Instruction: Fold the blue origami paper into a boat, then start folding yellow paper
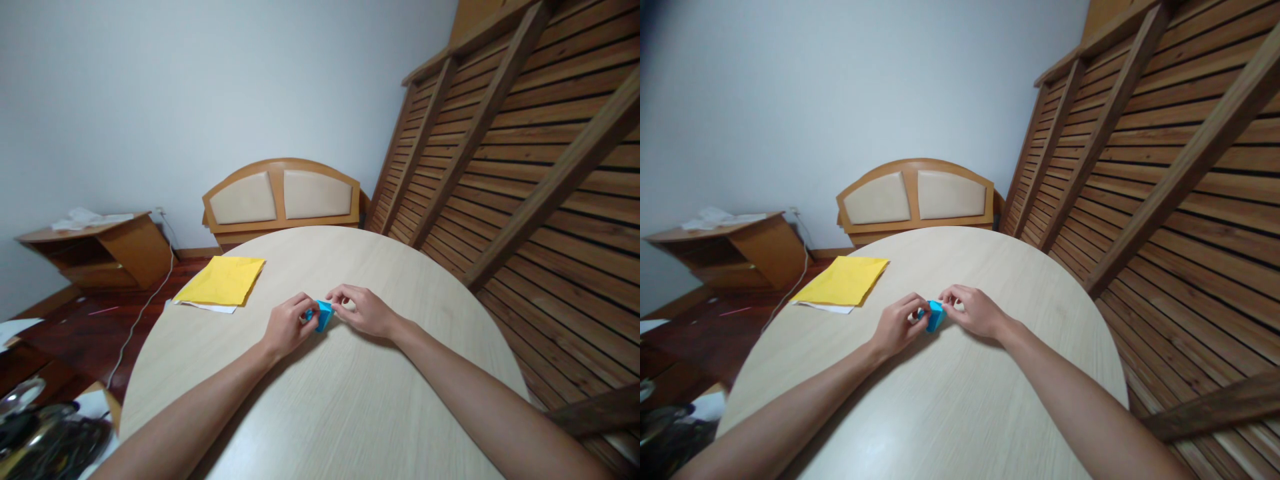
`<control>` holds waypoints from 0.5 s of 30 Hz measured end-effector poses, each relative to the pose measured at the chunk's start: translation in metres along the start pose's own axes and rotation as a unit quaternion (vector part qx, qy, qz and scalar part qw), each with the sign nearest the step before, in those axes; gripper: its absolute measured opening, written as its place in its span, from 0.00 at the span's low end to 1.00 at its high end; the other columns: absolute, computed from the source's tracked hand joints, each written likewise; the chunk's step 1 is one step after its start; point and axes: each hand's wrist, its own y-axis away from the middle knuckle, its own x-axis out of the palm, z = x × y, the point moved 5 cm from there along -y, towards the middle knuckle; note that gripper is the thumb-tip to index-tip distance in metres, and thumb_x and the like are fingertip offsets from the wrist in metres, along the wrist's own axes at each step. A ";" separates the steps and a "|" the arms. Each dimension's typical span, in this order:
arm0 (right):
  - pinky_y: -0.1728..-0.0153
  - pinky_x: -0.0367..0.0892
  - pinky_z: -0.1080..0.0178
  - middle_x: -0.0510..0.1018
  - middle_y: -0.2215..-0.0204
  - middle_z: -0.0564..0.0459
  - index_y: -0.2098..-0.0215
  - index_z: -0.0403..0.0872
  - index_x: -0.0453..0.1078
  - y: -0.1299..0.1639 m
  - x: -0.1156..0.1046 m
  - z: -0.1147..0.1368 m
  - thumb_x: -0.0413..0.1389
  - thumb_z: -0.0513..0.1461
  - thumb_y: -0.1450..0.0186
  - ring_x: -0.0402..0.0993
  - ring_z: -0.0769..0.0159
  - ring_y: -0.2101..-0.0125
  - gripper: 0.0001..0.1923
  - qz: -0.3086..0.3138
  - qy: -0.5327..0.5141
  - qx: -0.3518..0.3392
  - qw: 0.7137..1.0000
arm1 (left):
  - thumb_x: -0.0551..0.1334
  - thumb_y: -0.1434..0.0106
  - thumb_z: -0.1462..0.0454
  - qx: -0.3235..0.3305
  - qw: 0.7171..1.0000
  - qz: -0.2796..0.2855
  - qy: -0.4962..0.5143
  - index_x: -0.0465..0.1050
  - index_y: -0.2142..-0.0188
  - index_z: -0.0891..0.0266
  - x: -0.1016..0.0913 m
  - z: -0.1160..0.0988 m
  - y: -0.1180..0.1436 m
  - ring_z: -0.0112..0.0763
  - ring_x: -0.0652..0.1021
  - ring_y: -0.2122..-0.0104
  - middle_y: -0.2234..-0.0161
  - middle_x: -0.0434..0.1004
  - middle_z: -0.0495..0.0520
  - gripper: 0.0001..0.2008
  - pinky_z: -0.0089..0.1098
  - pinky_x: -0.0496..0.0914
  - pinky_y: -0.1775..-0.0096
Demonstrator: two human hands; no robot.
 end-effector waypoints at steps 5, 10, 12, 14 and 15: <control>0.61 0.68 0.62 0.80 0.63 0.51 0.60 0.47 0.72 0.002 0.000 -0.006 0.55 0.35 0.34 0.74 0.66 0.65 0.05 0.006 0.025 0.019 0.999 | 0.59 0.35 0.66 -0.025 1.000 0.010 0.011 0.73 0.65 0.60 0.002 0.005 0.000 0.26 0.74 0.73 0.67 0.74 0.49 0.04 0.27 0.68 0.68; 0.56 0.70 0.61 0.78 0.57 0.50 0.52 0.48 0.71 0.001 0.003 0.003 0.55 0.34 0.34 0.75 0.64 0.60 0.12 0.016 0.046 -0.022 0.999 | 0.59 0.35 0.66 -0.034 0.999 0.017 0.016 0.73 0.65 0.60 0.004 0.008 0.001 0.26 0.74 0.73 0.67 0.74 0.49 0.04 0.27 0.67 0.68; 0.52 0.69 0.60 0.77 0.54 0.49 0.51 0.49 0.72 0.000 0.005 0.009 0.56 0.34 0.33 0.74 0.64 0.55 0.13 0.032 0.046 -0.044 0.997 | 0.59 0.34 0.65 -0.036 0.999 0.021 0.017 0.73 0.65 0.60 0.004 0.008 0.002 0.26 0.73 0.73 0.67 0.74 0.49 0.04 0.27 0.67 0.68; 0.50 0.68 0.60 0.77 0.53 0.49 0.54 0.50 0.74 0.000 0.006 0.011 0.56 0.36 0.32 0.74 0.63 0.53 0.09 0.040 0.054 -0.047 0.997 | 0.59 0.35 0.65 -0.037 0.999 0.024 0.016 0.73 0.65 0.60 0.005 0.008 0.002 0.26 0.73 0.73 0.67 0.74 0.49 0.04 0.27 0.67 0.68; 0.50 0.68 0.60 0.77 0.53 0.49 0.56 0.50 0.75 0.000 0.006 0.011 0.56 0.36 0.32 0.74 0.63 0.53 0.08 0.041 0.059 -0.044 0.996 | 0.59 0.35 0.65 -0.036 0.999 0.027 0.015 0.73 0.65 0.60 0.005 0.008 0.002 0.26 0.73 0.73 0.67 0.74 0.49 0.04 0.27 0.67 0.68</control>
